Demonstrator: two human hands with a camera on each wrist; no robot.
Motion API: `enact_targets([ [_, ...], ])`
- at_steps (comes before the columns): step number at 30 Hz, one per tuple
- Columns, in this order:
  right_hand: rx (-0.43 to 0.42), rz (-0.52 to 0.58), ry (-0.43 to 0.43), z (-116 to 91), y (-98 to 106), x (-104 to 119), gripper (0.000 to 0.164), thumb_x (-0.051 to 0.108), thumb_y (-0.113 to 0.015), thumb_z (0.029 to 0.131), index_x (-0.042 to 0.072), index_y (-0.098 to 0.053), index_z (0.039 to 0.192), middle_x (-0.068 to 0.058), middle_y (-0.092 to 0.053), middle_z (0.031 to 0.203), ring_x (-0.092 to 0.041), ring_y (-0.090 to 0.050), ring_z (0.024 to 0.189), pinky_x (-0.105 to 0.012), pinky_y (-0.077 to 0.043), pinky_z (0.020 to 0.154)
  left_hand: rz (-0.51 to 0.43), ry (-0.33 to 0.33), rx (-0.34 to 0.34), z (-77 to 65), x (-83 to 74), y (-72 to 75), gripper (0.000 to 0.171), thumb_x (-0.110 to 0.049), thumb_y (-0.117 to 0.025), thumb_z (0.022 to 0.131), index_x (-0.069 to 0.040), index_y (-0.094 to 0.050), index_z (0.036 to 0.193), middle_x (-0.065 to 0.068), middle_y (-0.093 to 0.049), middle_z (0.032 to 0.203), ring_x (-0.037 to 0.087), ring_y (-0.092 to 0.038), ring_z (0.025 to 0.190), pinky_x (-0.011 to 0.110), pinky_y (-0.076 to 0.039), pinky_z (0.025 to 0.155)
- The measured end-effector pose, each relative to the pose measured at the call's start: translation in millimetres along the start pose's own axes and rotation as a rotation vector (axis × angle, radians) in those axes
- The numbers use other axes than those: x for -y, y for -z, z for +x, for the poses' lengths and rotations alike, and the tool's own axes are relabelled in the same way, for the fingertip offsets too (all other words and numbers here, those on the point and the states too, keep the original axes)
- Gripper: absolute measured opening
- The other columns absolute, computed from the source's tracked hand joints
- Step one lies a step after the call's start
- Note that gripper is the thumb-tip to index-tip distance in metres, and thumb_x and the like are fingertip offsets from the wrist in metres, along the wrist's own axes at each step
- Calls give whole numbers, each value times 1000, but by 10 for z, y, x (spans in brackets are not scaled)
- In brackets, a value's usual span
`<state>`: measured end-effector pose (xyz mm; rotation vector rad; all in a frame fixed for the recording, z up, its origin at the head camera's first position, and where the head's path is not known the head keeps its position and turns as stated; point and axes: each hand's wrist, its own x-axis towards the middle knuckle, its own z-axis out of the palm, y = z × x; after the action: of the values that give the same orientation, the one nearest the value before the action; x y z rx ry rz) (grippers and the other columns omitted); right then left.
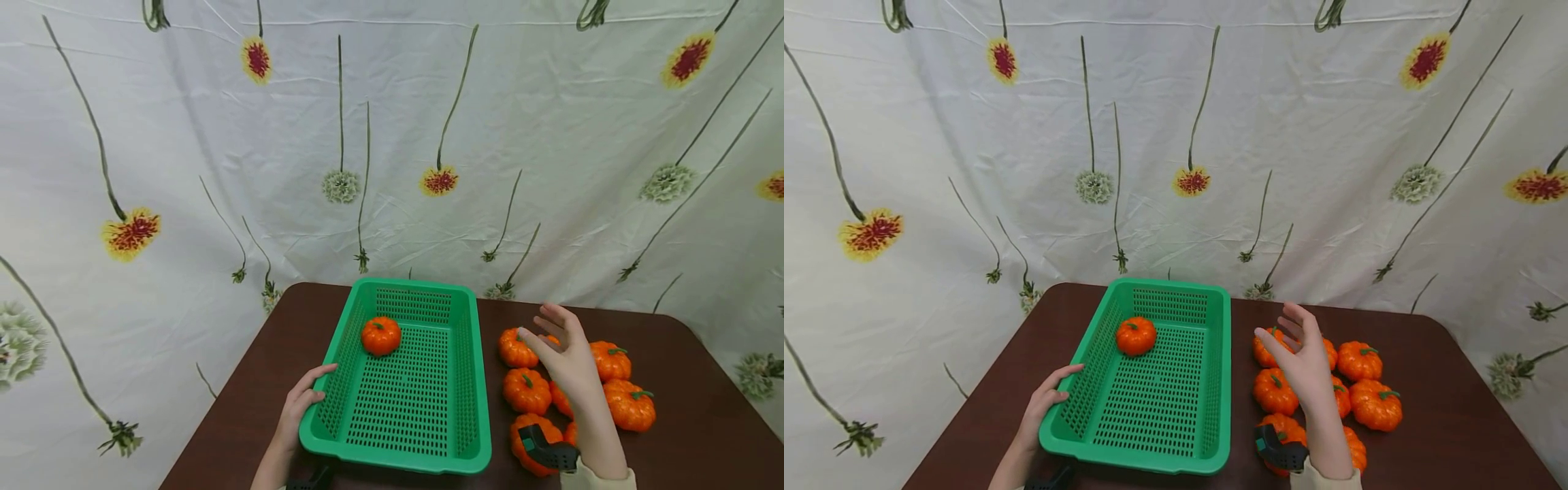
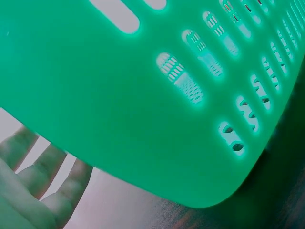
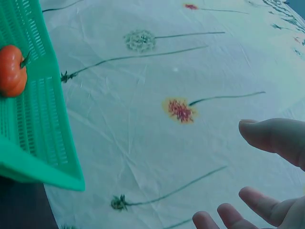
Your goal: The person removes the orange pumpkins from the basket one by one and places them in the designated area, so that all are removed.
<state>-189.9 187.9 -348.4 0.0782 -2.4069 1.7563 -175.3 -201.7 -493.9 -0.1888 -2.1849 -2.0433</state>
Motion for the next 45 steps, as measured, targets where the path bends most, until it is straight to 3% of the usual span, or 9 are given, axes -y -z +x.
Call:
enact_targets([
  [10,39,97,49,176,-372,179,67,22,-66,87,7,-31,143,-11,-34,143,-27,-39,127,-43,-31,103,-26,4,10,-6,-24,4,47,0,-39,86,2,-52,131,17,-42,139,8,-48,112,26,-42,85],
  [21,98,115,68,292,-713,250,63,22,-68,86,12,-37,139,-6,-37,142,-25,-40,127,-43,-33,101,-26,0,15,-8,-34,-8,47,-1,-40,86,0,-53,131,16,-43,139,7,-47,114,25,-41,86],
  [27,110,112,96,414,-921,273,61,21,-68,85,9,-39,137,-9,-41,138,-27,-43,124,-45,-34,100,-24,-9,5,-11,-22,-6,47,0,-40,85,1,-54,130,17,-45,137,6,-46,115,24,-41,86],
  [38,147,150,54,538,-1325,259,57,19,-67,86,4,-42,135,-15,-43,137,-31,-46,121,-49,-40,93,-17,-14,8,-15,-20,1,46,-1,-40,86,1,-54,130,17,-44,137,4,-46,115,24,-41,87],
  [45,131,178,4,605,-1534,218,54,19,-67,86,5,-44,133,-12,-45,135,-30,-47,121,-49,-42,91,-25,-27,19,-15,-22,13,46,0,-39,86,3,-53,130,19,-44,137,5,-48,113,24,-42,85],
])
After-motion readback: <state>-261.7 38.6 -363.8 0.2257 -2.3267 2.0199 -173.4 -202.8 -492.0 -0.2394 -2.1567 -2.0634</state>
